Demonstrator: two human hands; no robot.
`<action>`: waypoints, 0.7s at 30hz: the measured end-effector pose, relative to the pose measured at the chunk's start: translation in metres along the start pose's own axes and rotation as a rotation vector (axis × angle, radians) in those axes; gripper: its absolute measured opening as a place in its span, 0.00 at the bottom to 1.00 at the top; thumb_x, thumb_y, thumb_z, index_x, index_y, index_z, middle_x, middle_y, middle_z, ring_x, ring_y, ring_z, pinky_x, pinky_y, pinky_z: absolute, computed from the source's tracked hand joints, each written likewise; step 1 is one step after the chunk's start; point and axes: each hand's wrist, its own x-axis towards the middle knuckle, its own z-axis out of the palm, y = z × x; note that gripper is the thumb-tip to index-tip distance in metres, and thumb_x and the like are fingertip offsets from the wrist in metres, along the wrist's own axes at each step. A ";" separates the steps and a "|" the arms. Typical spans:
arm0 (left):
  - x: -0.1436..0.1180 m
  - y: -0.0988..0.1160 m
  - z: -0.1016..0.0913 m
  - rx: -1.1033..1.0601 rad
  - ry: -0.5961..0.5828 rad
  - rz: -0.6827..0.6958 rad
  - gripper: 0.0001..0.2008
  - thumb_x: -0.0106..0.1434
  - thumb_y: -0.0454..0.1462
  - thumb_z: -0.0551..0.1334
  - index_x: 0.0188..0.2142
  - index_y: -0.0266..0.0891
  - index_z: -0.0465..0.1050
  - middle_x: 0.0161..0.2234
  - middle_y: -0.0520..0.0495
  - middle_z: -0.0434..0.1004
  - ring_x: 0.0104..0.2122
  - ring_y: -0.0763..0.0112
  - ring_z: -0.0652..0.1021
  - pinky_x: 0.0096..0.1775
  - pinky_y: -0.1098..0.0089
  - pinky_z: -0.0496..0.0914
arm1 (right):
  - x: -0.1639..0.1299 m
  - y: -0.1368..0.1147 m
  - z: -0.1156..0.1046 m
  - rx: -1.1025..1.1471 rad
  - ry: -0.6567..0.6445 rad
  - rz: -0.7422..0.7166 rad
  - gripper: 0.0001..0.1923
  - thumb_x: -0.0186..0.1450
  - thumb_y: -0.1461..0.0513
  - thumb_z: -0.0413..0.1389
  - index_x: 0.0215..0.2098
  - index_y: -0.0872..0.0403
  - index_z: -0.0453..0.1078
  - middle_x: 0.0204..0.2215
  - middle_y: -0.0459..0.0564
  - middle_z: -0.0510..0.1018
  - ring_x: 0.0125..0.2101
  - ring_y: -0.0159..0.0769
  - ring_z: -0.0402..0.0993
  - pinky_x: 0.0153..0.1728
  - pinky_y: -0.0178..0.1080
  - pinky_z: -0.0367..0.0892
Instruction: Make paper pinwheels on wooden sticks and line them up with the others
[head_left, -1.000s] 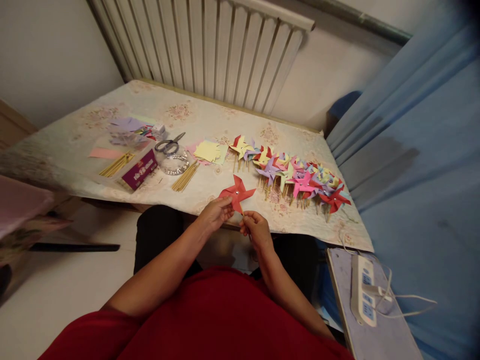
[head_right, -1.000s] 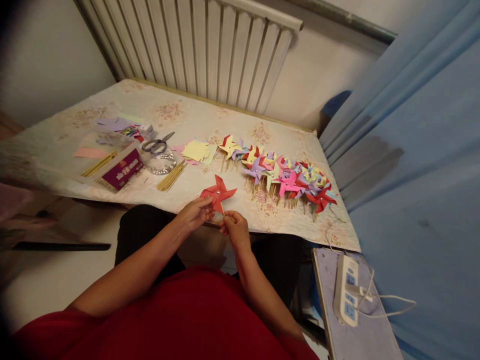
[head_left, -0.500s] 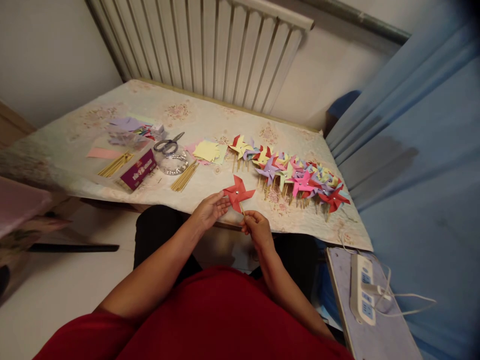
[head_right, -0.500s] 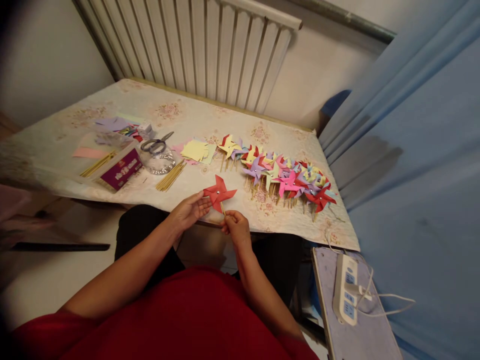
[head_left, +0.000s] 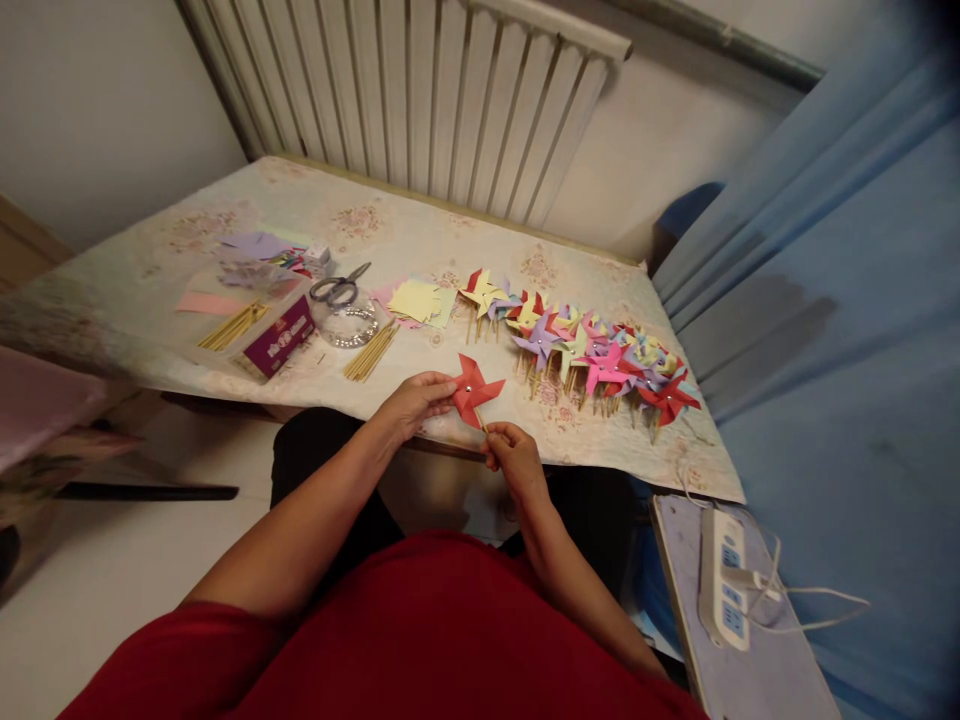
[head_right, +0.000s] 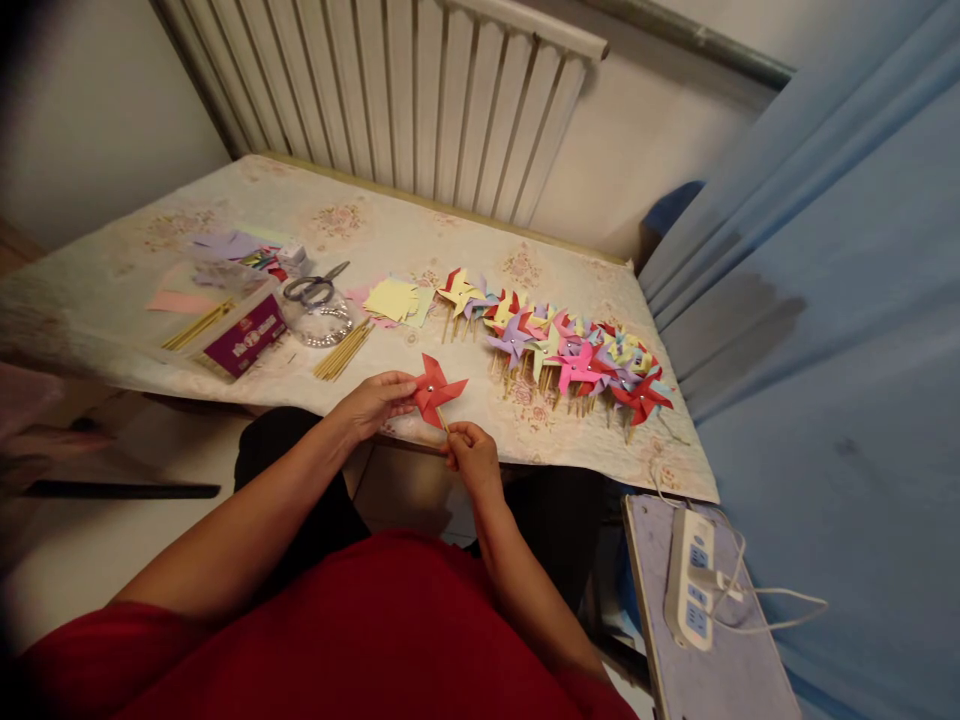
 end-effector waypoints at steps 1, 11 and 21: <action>0.001 0.000 0.000 0.012 0.004 -0.001 0.18 0.41 0.36 0.77 0.29 0.35 0.74 0.26 0.50 0.77 0.27 0.73 0.76 0.36 0.70 0.69 | 0.000 0.000 0.000 -0.002 -0.004 0.000 0.12 0.53 0.57 0.57 0.34 0.53 0.71 0.19 0.42 0.76 0.15 0.27 0.62 0.18 0.32 0.57; 0.003 -0.002 0.003 0.054 -0.006 -0.007 0.14 0.44 0.31 0.75 0.28 0.36 0.72 0.26 0.50 0.76 0.26 0.73 0.76 0.35 0.70 0.70 | 0.000 -0.002 0.003 -0.014 -0.021 0.001 0.13 0.52 0.57 0.57 0.35 0.54 0.70 0.19 0.41 0.76 0.14 0.26 0.62 0.17 0.32 0.56; 0.002 -0.009 0.008 0.013 0.016 -0.015 0.17 0.41 0.31 0.74 0.29 0.36 0.71 0.27 0.52 0.76 0.27 0.74 0.76 0.35 0.72 0.70 | -0.001 -0.003 0.002 -0.031 -0.021 -0.004 0.13 0.53 0.57 0.57 0.35 0.54 0.70 0.19 0.41 0.76 0.14 0.26 0.62 0.17 0.31 0.55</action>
